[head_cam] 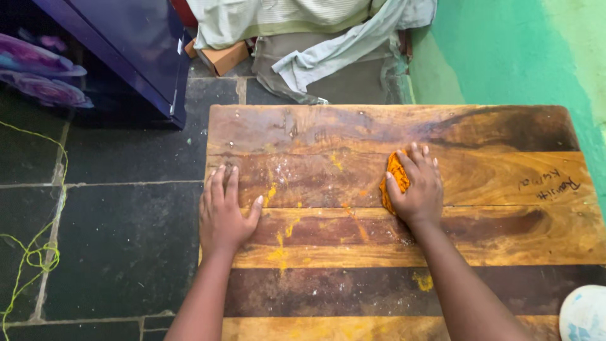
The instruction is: The person wipes a wooden table surface with an orange cloth, repeatedly dipping the cloth into a bucket of liquid and wringing it out before continuing to wipe the table.
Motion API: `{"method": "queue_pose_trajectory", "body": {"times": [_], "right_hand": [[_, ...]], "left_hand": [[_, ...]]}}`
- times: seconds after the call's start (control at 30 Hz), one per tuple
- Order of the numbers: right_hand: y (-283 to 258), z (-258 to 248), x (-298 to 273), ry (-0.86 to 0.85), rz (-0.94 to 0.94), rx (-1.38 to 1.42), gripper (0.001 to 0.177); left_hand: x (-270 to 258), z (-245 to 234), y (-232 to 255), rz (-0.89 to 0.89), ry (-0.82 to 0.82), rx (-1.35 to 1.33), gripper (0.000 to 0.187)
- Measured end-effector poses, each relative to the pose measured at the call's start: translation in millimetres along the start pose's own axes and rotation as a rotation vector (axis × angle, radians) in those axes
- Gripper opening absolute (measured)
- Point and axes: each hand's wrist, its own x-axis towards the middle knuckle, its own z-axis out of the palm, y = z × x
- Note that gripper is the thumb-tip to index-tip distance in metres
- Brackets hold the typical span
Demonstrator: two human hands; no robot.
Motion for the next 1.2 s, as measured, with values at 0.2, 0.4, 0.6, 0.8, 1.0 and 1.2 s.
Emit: {"method": "queue_pose_trajectory", "body": {"times": [0.2, 0.4, 0.6, 0.8, 1.0, 1.2], "right_hand": [[16.7, 10.9, 0.7, -0.017, 0.058, 0.022, 0.055], [17.1, 34.5, 54.9, 0.031, 0.213, -0.071, 0.059], [-64.8, 72.9, 103.8, -0.224, 0.2, 0.066, 0.061], [-154.5, 76.3, 28.2, -0.167, -0.362, 0.086, 0.068], [-20.7, -7.4, -42.3, -0.315, 0.159, 0.22, 0.043], [122.6, -28.0, -2.9, 0.013, 0.261, -0.124, 0.066]], "left_hand": [[6.9, -5.4, 1.2, -0.002, -0.018, 0.032, 0.08], [10.4, -7.8, 5.9, -0.012, -0.03, 0.059, 0.081], [8.3, 0.5, 0.3, -0.034, -0.035, 0.028, 0.073], [10.1, -0.9, 1.1, -0.059, -0.02, 0.011, 0.063], [10.7, -1.0, 1.9, -0.042, -0.031, 0.041, 0.064], [14.6, -4.2, -0.1, -0.039, -0.043, 0.038, 0.065]]}}
